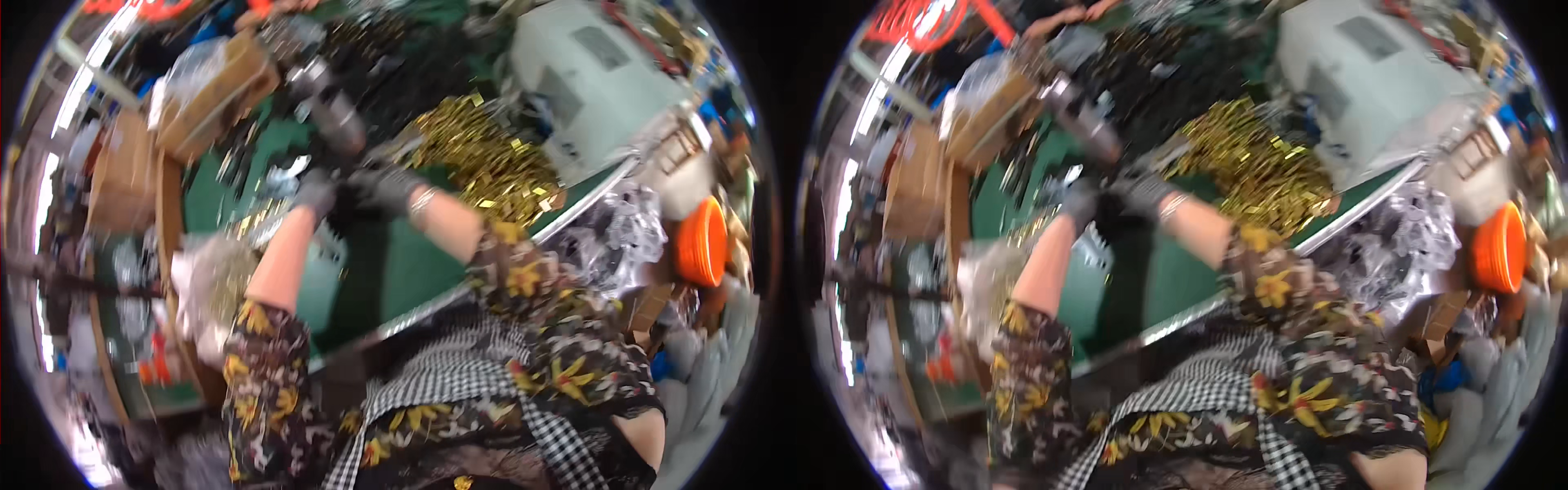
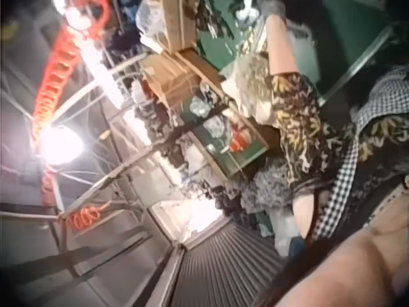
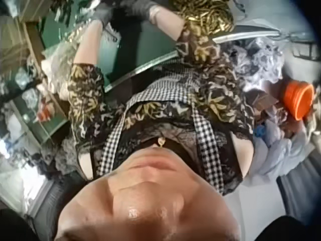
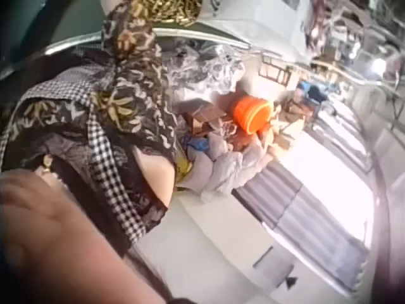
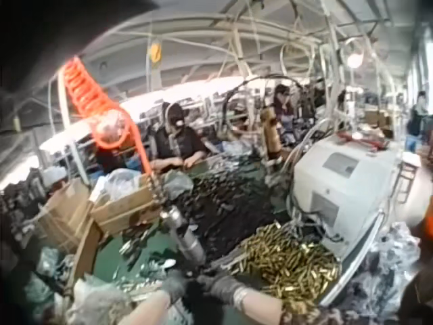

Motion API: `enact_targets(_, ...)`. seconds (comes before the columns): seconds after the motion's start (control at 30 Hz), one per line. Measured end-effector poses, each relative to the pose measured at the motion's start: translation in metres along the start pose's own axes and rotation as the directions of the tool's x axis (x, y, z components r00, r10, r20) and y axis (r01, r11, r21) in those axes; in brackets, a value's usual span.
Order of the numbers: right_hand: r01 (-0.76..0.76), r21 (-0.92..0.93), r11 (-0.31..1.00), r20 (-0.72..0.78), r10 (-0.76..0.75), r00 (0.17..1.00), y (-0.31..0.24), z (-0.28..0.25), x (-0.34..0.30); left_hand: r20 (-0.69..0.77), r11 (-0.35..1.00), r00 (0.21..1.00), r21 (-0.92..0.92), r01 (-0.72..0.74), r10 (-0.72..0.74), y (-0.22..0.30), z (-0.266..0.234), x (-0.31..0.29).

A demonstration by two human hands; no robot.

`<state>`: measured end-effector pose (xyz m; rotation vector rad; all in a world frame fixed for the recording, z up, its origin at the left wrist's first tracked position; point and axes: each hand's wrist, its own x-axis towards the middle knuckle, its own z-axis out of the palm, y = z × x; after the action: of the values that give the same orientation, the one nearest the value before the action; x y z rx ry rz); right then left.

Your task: Assembling hardware components by placing metal washers onto black brackets and securing them.

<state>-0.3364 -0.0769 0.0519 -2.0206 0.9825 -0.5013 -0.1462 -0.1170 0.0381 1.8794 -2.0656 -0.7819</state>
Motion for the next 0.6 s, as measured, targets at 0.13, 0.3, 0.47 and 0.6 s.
enact_targets(0.13,0.096,0.928,0.360,-0.221,0.325,0.919,0.033,0.003,-0.049,0.145,0.895,0.979,-0.404,0.192,-0.145,0.040,0.009,-0.053)
enact_targets(0.3,-0.179,0.078,0.981,-0.632,0.187,0.752,0.003,0.019,-0.084,0.081,0.798,0.971,-0.555,0.233,-0.226,0.025,0.033,-0.104)
enact_targets(0.47,-0.254,-0.452,0.855,-0.255,0.149,0.955,-0.034,0.040,-0.126,0.066,0.805,0.963,-0.535,0.256,-0.262,0.032,0.043,-0.157)
enact_targets(0.6,-0.186,-0.554,0.812,-0.199,0.088,0.976,-0.027,0.042,-0.139,-0.067,0.994,0.997,-0.103,0.021,-0.028,0.011,0.045,-0.175)
